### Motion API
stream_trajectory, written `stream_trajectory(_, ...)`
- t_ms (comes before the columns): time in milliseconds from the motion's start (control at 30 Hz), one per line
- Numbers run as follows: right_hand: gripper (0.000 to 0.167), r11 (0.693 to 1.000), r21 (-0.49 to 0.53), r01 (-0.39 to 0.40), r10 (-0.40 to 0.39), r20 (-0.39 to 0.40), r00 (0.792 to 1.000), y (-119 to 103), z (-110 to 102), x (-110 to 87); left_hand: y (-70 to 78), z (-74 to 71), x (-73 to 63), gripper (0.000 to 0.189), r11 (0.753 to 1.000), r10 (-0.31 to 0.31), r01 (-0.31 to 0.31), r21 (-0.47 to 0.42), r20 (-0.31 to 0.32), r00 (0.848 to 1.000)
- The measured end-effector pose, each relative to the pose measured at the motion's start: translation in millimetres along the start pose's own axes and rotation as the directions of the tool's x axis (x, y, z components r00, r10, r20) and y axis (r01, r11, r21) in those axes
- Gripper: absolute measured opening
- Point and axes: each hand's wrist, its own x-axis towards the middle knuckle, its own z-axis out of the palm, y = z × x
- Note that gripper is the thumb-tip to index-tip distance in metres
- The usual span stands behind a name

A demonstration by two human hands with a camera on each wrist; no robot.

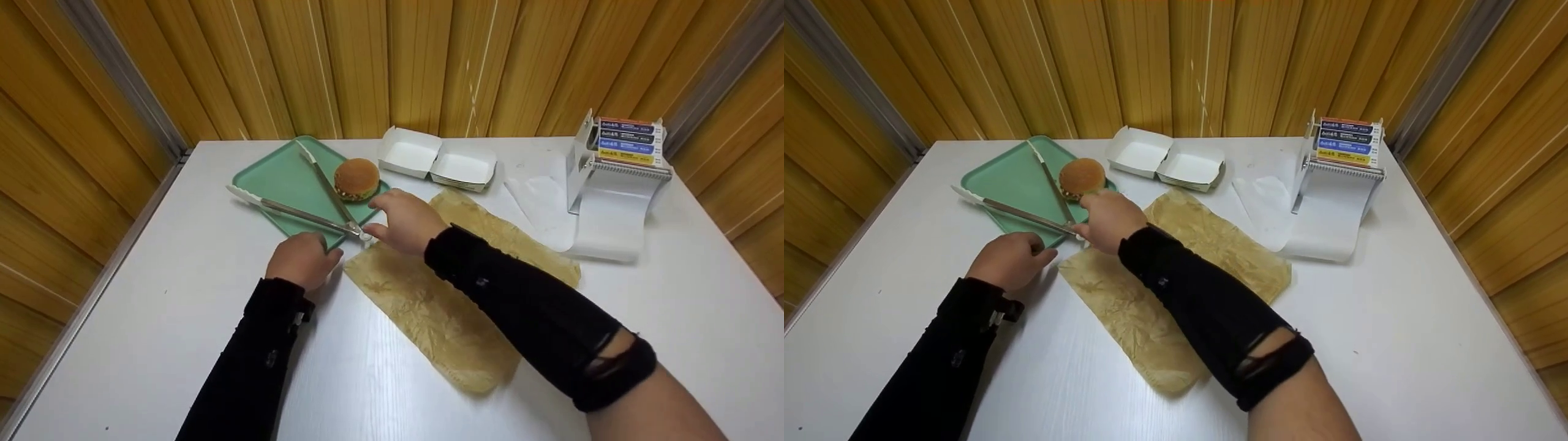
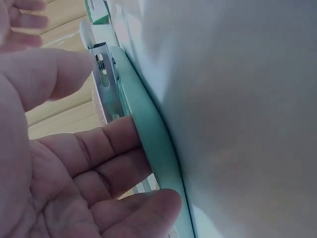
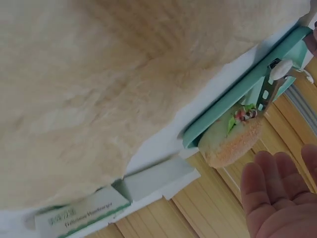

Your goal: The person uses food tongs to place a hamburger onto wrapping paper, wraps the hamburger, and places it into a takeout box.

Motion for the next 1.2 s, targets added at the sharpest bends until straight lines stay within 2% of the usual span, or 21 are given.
stream_trajectory(200,0.05,1.0,0.021,-0.021,0.021,0.014,1.0,-3,21,15.6,7.5,3.1,-1.2,0.037,1.0,0.001,-0.001,0.015,0.009,1.0)
stream_trajectory(500,0.055,0.997,-0.051,0.058,-0.052,0.109,0.993,-15,35,27.5,8.2,2.8,-1.9,0.04,0.998,0.023,-0.023,0.065,0.006,1.0)
stream_trajectory(633,0.041,0.989,-0.121,0.079,-0.063,0.13,0.99,-17,41,31.7,7.2,2.8,-1.4,0.042,0.998,0.021,-0.022,0.06,0.011,1.0)
stream_trajectory(733,0.029,0.984,-0.157,0.087,-0.07,0.113,0.991,-18,45,36.2,6.8,3.3,-1.5,0.047,0.998,0.021,-0.022,0.051,0.002,1.0)
stream_trajectory(800,0.027,0.983,-0.169,0.077,-0.061,0.096,0.994,-19,48,39.1,6.5,3.3,-2.1,0.047,0.998,0.029,-0.028,0.048,-0.01,1.0)
stream_trajectory(1067,0.04,0.994,-0.099,-0.038,0.039,0.009,0.999,-28,48,44.4,7.0,3.4,-1.4,0.038,0.996,0.061,-0.059,0.074,-0.02,0.998)
stream_trajectory(1200,0.037,0.997,-0.049,-0.058,0.058,-0.006,0.998,-31,43,42.5,6.8,2.9,-1.4,0.038,0.995,0.064,-0.062,0.082,-0.019,0.998)
